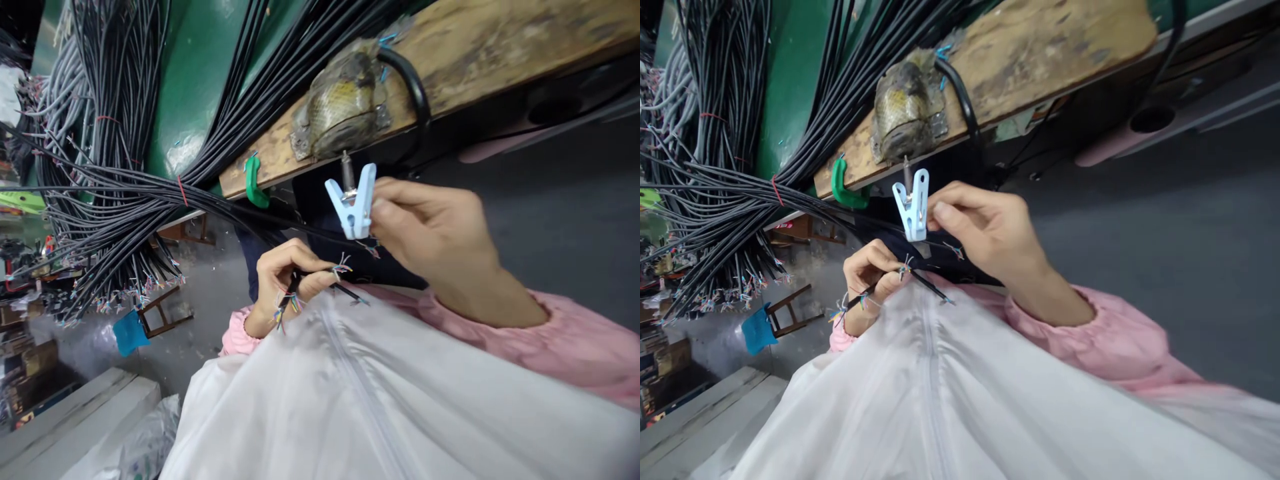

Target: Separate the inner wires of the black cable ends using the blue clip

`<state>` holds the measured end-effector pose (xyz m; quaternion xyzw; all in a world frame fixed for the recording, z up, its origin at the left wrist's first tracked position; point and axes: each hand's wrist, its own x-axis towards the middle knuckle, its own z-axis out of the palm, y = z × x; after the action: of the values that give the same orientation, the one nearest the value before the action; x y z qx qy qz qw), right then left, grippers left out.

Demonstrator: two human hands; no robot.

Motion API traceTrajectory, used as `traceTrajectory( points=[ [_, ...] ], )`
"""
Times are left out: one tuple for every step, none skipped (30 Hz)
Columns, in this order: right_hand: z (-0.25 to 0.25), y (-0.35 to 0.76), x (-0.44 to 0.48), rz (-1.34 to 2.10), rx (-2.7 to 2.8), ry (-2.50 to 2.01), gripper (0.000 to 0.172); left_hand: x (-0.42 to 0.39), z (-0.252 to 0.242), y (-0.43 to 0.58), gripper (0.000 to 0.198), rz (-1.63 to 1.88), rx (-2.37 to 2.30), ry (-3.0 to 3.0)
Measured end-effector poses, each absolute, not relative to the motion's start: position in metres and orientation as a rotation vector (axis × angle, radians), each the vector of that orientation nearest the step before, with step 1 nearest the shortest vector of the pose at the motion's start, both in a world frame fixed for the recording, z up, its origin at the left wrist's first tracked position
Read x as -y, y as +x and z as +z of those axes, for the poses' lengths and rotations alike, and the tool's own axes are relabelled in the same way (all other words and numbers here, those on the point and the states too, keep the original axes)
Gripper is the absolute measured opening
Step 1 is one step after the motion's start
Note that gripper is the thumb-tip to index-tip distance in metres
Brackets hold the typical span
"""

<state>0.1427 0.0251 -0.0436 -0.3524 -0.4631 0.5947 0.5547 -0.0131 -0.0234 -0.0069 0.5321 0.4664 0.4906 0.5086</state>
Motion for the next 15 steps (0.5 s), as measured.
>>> traceTrajectory(
  points=[
    [-0.04,0.14,-0.029,1.538,1.016,-0.824,0.047,0.023,-0.01,-0.012,0.031,1.223,-1.116,1.286],
    [-0.036,0.136,-0.032,1.664,0.948,-0.796,0.055,0.022,-0.013,-0.01,0.033,1.271,-1.107,1.292],
    [-0.031,0.133,-0.036,1.768,0.881,-0.767,0.059,0.021,-0.016,-0.008,0.034,1.324,-1.097,1.294],
    [-0.026,0.129,-0.039,1.841,0.823,-0.74,0.061,0.02,-0.018,-0.006,0.034,1.376,-1.086,1.292],
    [-0.022,0.127,-0.042,1.884,0.773,-0.728,0.06,0.019,-0.021,-0.003,0.033,1.418,-1.078,1.286],
    [-0.019,0.125,-0.044,1.907,0.745,-0.725,0.058,0.018,-0.022,-0.001,0.032,1.449,-1.078,1.274],
    [-0.017,0.123,-0.045,1.916,0.738,-0.722,0.056,0.017,-0.023,0.001,0.031,1.464,-1.088,1.261],
    [-0.015,0.123,-0.046,1.921,0.74,-0.72,0.055,0.017,-0.023,0.003,0.031,1.465,-1.104,1.25],
    [-0.015,0.123,-0.046,1.922,0.742,-0.718,0.056,0.016,-0.022,0.006,0.032,1.46,-1.122,1.241],
    [-0.014,0.124,-0.046,1.928,0.746,-0.713,0.056,0.016,-0.021,0.007,0.034,1.448,-1.141,1.233],
    [-0.015,0.125,-0.046,1.941,0.749,-0.704,0.056,0.015,-0.019,0.009,0.037,1.429,-1.164,1.224],
    [-0.015,0.125,-0.045,1.959,0.75,-0.689,0.057,0.014,-0.018,0.01,0.04,1.407,-1.191,1.212],
    [-0.016,0.126,-0.045,1.983,0.752,-0.673,0.057,0.013,-0.017,0.011,0.044,1.384,-1.217,1.198],
    [-0.018,0.126,-0.044,2.004,0.761,-0.656,0.058,0.011,-0.016,0.012,0.047,1.366,-1.241,1.181],
    [-0.02,0.126,-0.044,2.02,0.774,-0.643,0.059,0.011,-0.015,0.012,0.049,1.351,-1.262,1.164]
  ],
)
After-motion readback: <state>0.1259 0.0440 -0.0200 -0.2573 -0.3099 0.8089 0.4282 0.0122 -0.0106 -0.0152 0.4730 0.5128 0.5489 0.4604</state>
